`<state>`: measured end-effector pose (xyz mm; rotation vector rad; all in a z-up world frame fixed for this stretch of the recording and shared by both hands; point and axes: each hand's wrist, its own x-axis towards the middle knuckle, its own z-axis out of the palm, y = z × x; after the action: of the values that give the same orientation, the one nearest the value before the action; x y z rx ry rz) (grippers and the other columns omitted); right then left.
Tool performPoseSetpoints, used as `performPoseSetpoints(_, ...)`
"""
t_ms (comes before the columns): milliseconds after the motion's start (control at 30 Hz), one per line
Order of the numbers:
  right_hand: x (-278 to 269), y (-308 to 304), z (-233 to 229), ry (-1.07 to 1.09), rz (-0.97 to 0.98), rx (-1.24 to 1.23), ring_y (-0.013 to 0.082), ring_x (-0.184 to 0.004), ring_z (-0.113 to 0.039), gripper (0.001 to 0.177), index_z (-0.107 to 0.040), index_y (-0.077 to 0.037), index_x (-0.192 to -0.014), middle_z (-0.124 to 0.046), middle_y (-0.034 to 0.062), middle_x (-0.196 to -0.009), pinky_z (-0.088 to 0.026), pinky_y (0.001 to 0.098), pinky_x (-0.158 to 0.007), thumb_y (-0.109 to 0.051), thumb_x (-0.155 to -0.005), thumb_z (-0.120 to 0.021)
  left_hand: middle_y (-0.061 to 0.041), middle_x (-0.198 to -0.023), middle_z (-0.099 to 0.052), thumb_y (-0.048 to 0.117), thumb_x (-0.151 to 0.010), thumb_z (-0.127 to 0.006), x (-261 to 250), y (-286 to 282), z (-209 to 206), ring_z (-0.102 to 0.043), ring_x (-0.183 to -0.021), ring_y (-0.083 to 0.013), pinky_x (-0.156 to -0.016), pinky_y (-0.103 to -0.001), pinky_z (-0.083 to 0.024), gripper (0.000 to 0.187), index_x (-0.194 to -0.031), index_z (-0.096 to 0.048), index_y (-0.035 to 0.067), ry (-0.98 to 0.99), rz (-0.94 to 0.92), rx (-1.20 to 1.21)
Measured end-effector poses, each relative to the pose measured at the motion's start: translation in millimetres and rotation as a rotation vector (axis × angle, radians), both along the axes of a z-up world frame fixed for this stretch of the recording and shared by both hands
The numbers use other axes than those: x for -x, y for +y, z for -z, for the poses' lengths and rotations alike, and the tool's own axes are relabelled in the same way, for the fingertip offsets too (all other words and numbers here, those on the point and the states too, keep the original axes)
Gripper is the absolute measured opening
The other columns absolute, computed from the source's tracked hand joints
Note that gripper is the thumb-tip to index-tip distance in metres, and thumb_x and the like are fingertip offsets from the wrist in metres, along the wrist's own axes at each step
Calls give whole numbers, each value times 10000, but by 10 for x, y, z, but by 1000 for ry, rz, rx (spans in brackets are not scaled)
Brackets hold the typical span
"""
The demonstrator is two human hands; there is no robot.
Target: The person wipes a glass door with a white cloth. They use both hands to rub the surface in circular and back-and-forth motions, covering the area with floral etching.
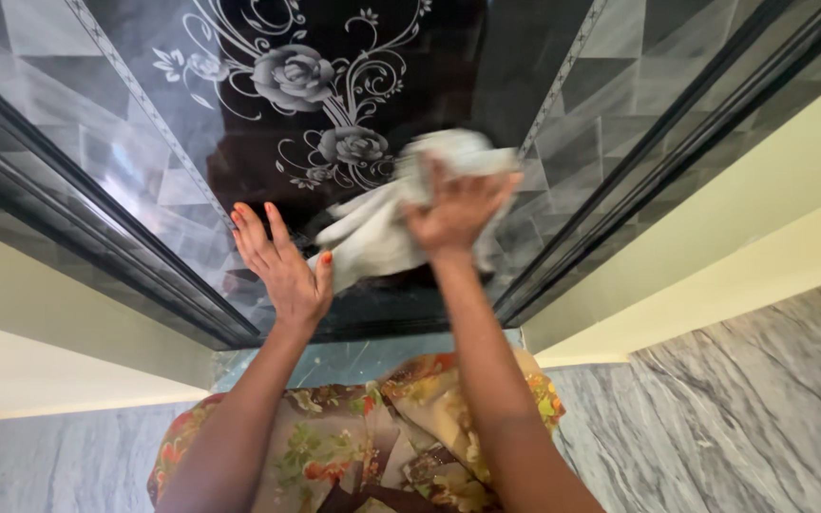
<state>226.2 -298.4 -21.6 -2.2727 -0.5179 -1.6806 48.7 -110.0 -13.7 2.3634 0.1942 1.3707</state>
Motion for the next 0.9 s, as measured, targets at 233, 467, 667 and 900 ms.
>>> performPoseSetpoints(233,-296,-763,394,69,23,-385,316,-1661,-28,745,-299,-243,-1650,-117,6,-1749,-15,595,-1330,-671,-1045,-374,-328,-1708,-45,552,-1083,-505,-25,51,95,-39,-1612,-495,-1324,-622,-78,887,-1662,-163,-27,70,-32,-36)
performPoseSetpoints(467,-66,-598,1290,54,-117,89,289,-1647,-26,616,-441,-333,-1557,-266,-2,-1635,-22,652,-1294,-656,-1036,-492,-322,-1708,-17,524,-1078,-599,-66,-42,186,23,-1595,-496,-1286,-674,-31,920,-1681,-145,-1,122,-30,-138)
performPoseSetpoints(667,-182,-526,1499,44,-240,372,252,-1666,22,558,-508,-401,-1536,-279,9,-1605,-15,711,-1292,-688,-1057,-526,-345,-1697,-10,522,-1034,-642,-217,-263,296,12,-1591,-508,-1249,-726,-26,991,-1677,-111,-12,164,-2,-202)
performPoseSetpoints(900,-672,-1231,1003,-2,114,-482,401,-1591,50,882,-124,-35,-1681,39,283,-1703,31,609,-1277,-655,-1094,-344,-351,-1702,-4,513,-1056,-650,-328,-219,438,8,-1595,-515,-1247,-736,-37,1008,-1691,-58,1,146,-44,-244)
